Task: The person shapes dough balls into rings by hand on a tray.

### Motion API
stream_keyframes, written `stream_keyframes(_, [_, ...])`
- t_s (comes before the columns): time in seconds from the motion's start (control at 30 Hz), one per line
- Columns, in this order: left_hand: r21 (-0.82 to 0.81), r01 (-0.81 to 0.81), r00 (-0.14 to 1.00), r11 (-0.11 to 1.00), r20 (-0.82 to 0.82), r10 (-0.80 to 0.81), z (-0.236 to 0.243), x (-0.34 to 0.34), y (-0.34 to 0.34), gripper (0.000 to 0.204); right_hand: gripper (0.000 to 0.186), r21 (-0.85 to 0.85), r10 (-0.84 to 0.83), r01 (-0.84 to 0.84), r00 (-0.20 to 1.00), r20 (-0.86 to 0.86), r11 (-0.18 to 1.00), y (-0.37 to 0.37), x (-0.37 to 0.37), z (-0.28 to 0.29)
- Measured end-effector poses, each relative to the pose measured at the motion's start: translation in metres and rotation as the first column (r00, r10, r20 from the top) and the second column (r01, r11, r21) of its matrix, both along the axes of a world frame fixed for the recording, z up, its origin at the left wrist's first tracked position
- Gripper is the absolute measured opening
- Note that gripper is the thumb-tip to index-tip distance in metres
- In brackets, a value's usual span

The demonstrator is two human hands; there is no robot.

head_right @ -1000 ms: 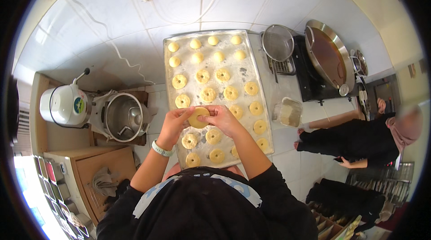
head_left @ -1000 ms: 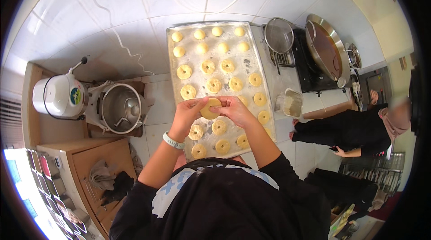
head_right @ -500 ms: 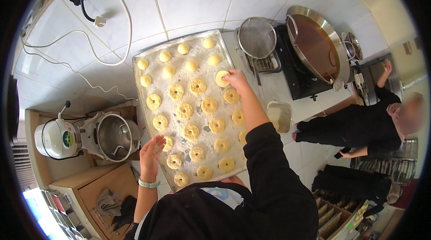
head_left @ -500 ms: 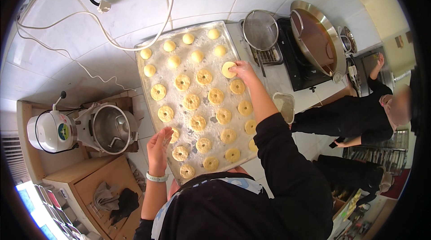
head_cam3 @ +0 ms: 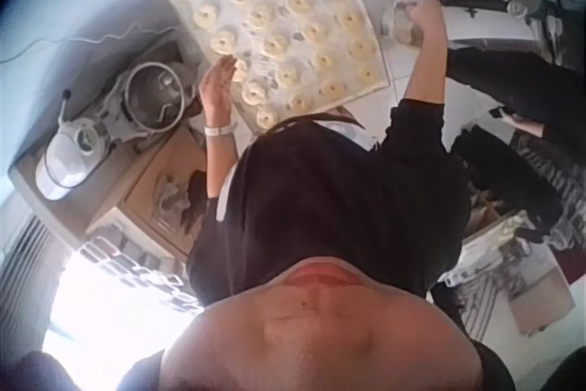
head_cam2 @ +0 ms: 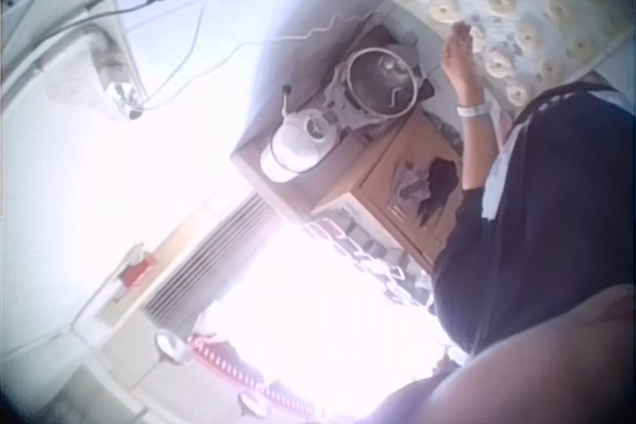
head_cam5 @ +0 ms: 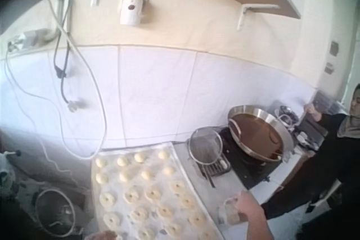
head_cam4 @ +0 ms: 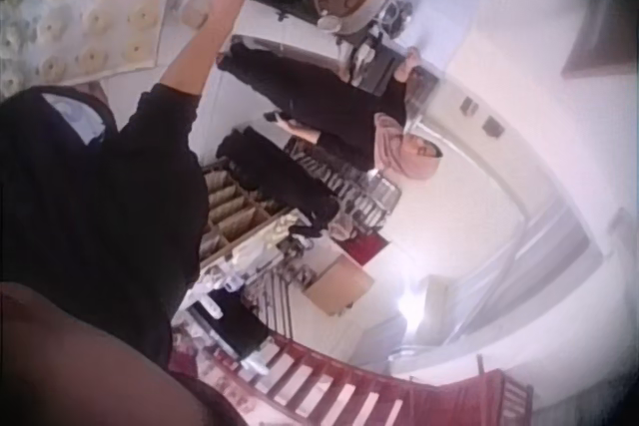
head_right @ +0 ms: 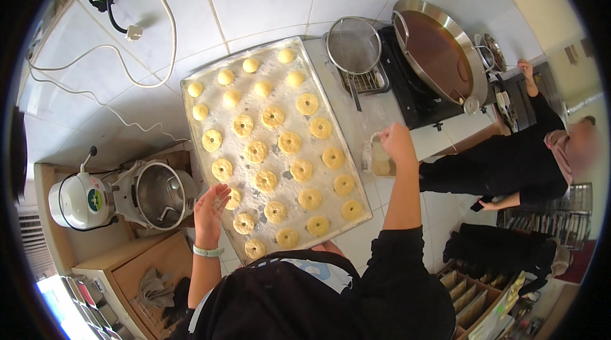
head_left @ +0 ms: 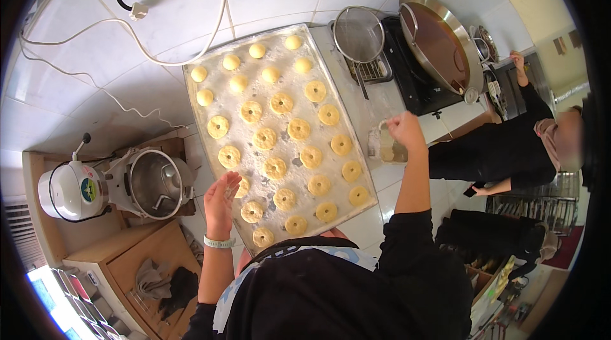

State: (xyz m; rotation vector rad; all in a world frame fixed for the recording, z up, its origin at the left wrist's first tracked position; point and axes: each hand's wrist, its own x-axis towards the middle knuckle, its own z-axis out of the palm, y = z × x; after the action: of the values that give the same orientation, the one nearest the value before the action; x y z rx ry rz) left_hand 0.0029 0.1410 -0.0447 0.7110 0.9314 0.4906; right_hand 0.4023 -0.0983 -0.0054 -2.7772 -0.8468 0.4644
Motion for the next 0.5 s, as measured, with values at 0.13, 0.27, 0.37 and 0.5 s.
stream_keyframes(0.13, [-0.017, 0.039, 0.998, 0.999, 0.04, -0.039, -0.002, 0.006, -0.003, 0.029, 0.018, -0.217, 0.098, -0.056, 0.977, 0.189, 0.975, -0.031, -0.015, -0.065])
stream_keyframes(0.27, [-0.022, 0.084, 0.996, 0.996, 0.018, -0.084, 0.006, 0.019, -0.005, 0.029, 0.021, -0.11, -0.054, 0.077, 0.979, 0.195, 0.991, -0.018, -0.018, -0.092])
stream_keyframes(0.37, [-0.029, 0.107, 0.994, 0.994, 0.021, -0.107, 0.005, 0.022, -0.004, 0.029, 0.02, -0.111, 0.009, 0.019, 0.97, 0.243, 0.994, -0.027, -0.021, -0.089])
stream_keyframes(0.5, [-0.115, 0.128, 0.986, 0.985, 0.119, -0.114, 0.001, 0.03, -0.007, 0.031, 0.019, -0.165, 0.131, -0.106, 0.98, 0.149, 0.98, -0.027, -0.04, -0.029])
